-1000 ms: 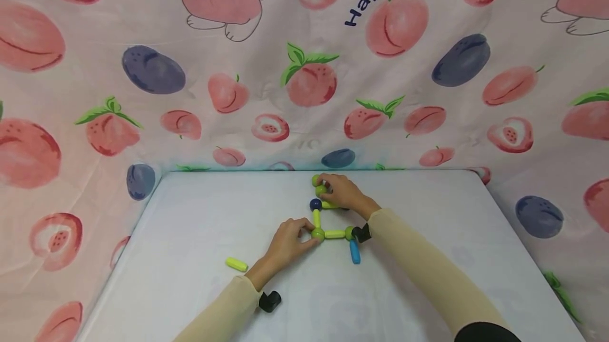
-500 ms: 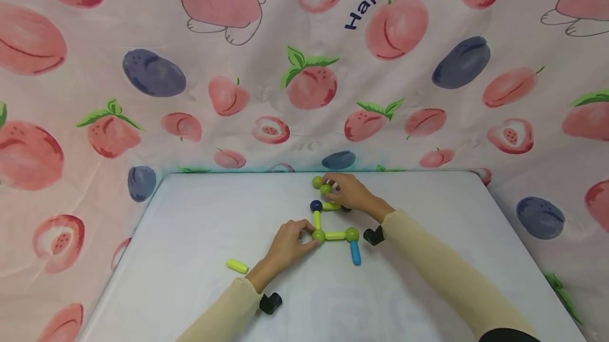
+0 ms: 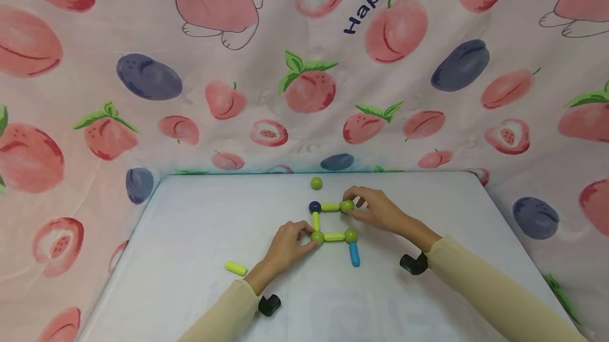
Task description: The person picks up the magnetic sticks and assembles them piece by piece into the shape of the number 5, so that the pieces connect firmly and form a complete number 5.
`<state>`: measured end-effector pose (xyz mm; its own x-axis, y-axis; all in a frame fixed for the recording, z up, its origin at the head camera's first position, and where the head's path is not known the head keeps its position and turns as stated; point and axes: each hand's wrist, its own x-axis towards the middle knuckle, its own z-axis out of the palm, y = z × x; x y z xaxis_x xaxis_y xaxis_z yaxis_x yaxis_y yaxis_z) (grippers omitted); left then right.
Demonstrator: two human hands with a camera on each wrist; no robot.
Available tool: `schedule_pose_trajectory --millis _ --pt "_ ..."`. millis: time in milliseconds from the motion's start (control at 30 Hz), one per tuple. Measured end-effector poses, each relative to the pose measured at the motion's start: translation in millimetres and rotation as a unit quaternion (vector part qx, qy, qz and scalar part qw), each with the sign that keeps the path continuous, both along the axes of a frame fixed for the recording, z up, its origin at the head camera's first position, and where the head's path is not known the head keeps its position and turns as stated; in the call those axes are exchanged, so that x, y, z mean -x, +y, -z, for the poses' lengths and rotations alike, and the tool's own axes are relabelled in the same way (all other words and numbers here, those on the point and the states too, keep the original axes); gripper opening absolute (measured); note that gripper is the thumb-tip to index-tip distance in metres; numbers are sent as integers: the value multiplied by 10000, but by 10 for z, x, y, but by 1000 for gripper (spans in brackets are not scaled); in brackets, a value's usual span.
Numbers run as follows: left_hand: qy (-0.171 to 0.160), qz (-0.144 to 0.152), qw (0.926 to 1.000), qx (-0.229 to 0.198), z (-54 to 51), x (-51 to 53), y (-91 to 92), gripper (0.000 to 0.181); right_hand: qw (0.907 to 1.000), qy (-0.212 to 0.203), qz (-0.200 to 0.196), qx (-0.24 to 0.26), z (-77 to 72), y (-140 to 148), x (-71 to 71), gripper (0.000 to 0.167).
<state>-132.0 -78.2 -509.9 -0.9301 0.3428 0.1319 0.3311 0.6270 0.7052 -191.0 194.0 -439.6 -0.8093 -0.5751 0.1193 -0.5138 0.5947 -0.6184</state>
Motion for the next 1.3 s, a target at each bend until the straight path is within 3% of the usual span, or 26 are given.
schedule_pose_trajectory --millis 267,533,933,1300 --pt "-29 19 10000 -11 -9 23 11 25 9994 -144 147 281 84 251 -380 34" --pt "-38 -103 9999 22 16 97 74 25 9977 -269 379 502 270 360 -650 34" --pt "58 -134 9999 71 59 222 139 26 9936 -614 635 711 585 395 -930 36" --pt "150 25 9999 62 37 266 136 26 9909 -851 883 554 672 357 -1047 35"
